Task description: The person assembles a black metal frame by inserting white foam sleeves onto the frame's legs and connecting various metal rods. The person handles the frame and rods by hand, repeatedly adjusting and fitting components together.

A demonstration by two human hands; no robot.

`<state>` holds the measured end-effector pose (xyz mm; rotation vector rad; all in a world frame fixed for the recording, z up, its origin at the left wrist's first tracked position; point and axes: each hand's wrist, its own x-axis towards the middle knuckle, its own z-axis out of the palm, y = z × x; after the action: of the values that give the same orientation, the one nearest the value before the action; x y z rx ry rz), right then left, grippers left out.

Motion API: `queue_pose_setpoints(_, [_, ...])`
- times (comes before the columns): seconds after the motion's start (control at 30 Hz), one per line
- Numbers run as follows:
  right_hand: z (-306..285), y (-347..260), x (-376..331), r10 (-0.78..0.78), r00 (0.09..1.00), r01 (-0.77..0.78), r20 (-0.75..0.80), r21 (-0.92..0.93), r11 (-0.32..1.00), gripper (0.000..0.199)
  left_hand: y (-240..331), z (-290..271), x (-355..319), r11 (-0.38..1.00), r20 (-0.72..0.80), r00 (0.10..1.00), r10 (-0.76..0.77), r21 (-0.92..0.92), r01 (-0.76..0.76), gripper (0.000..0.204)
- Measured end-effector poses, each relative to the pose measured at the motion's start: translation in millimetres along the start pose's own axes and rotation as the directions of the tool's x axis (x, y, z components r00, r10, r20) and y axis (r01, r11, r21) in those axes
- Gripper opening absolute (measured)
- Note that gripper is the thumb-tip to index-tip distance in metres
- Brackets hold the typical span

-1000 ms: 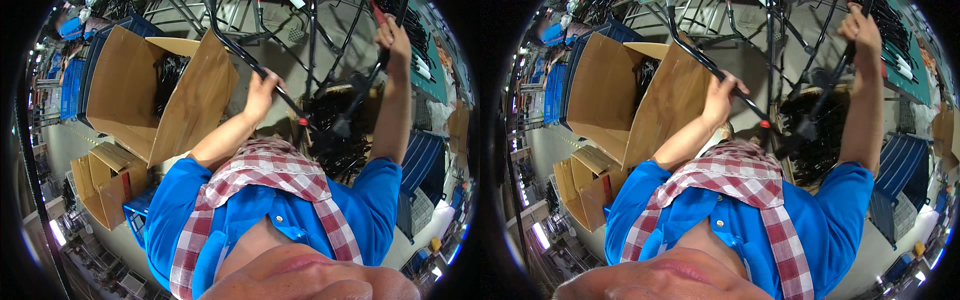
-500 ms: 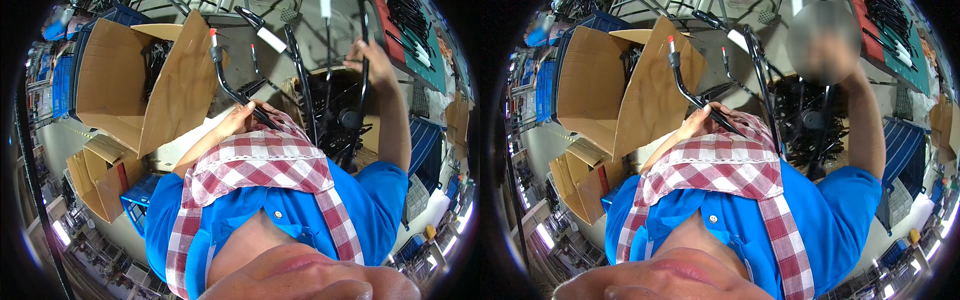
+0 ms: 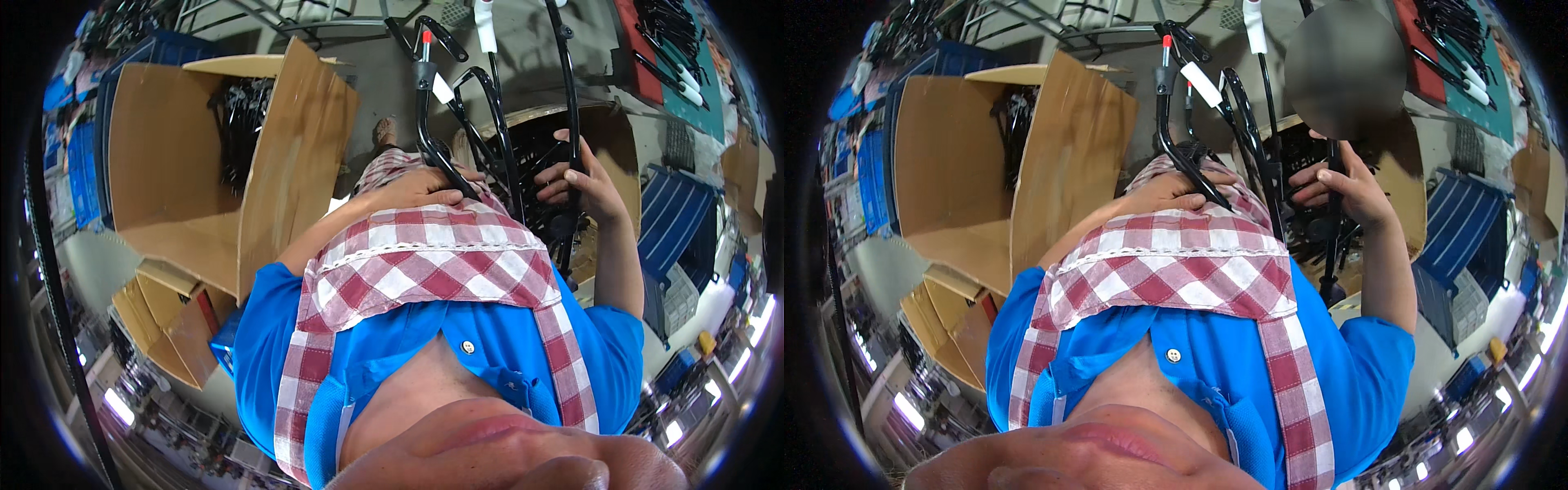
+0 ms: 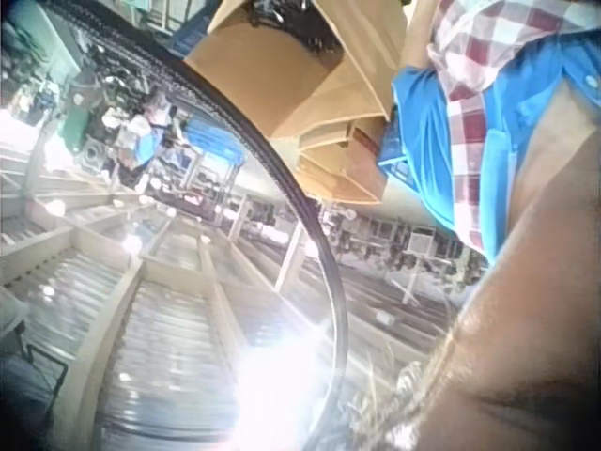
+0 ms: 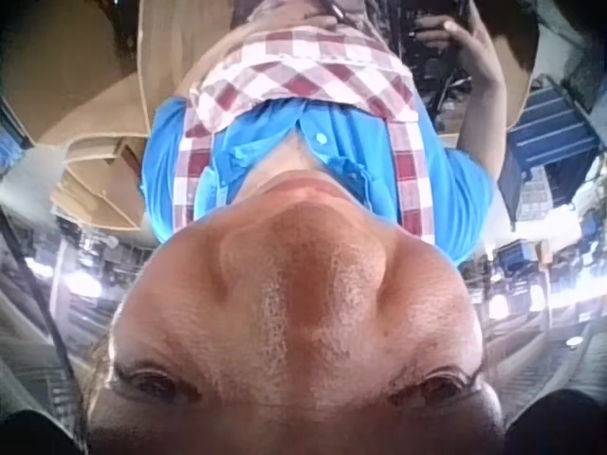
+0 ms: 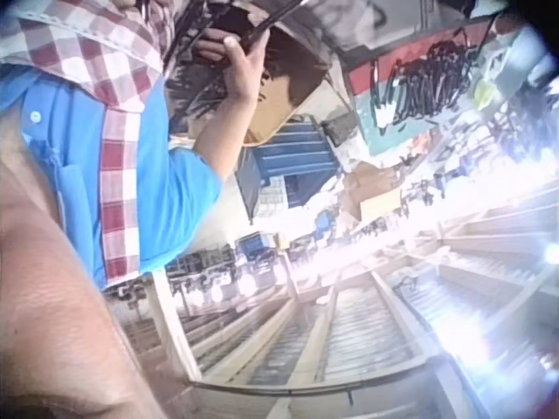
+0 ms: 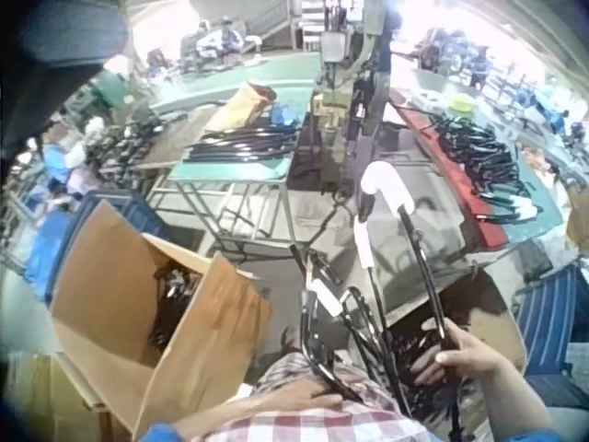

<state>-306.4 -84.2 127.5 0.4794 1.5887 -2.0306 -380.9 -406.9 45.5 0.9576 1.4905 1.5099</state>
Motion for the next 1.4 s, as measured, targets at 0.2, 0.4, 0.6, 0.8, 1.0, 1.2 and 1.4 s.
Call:
queue_pose_setpoints(0.2, [16,-16,-6,-0.046,0.973,0.08,-0.226,0.144,0.986,0.039,81,-103,37,0.893,0.082,0.972,-0.221,0.418,0.167,0.027])
queue_pose_setpoints(0.4, [23,-10,-35,-0.027,0.933,0.129,-0.358,0.263,0.956,0.026,70,-140,142,0.686,-0.343,0.823,0.452,0.724,-0.075,0.048])
queue_pose_setpoints(0.6, [34,-16,-41,-0.035,0.868,0.181,-0.495,0.251,0.951,0.026,20,-149,192,0.669,-0.075,0.988,0.133,0.742,-0.034,0.052])
queue_pose_setpoints(0.8, [16,-1,-35,-0.144,0.77,0.135,-0.622,-0.063,0.989,0.029,18,-165,182,0.678,-0.04,0.999,-0.022,0.734,0.044,0.042])
queue_pose_setpoints(1.0, [9,15,-35,-0.182,0.768,0.144,-0.614,-0.111,0.983,0.026,48,-158,159,0.736,0.024,0.997,-0.076,0.676,0.04,0.028])
queue_pose_setpoints(1.2, [26,31,-48,-0.251,0.663,0.235,-0.705,-0.122,0.964,0.021,80,-148,122,0.668,0.102,0.99,0.095,0.731,-0.139,0.023])
queue_pose_setpoints(1.4, [48,44,-73,-0.261,0.562,0.189,-0.785,-0.185,0.964,0.012,108,-132,107,0.6,0.207,0.969,0.139,0.761,-0.248,0.027])
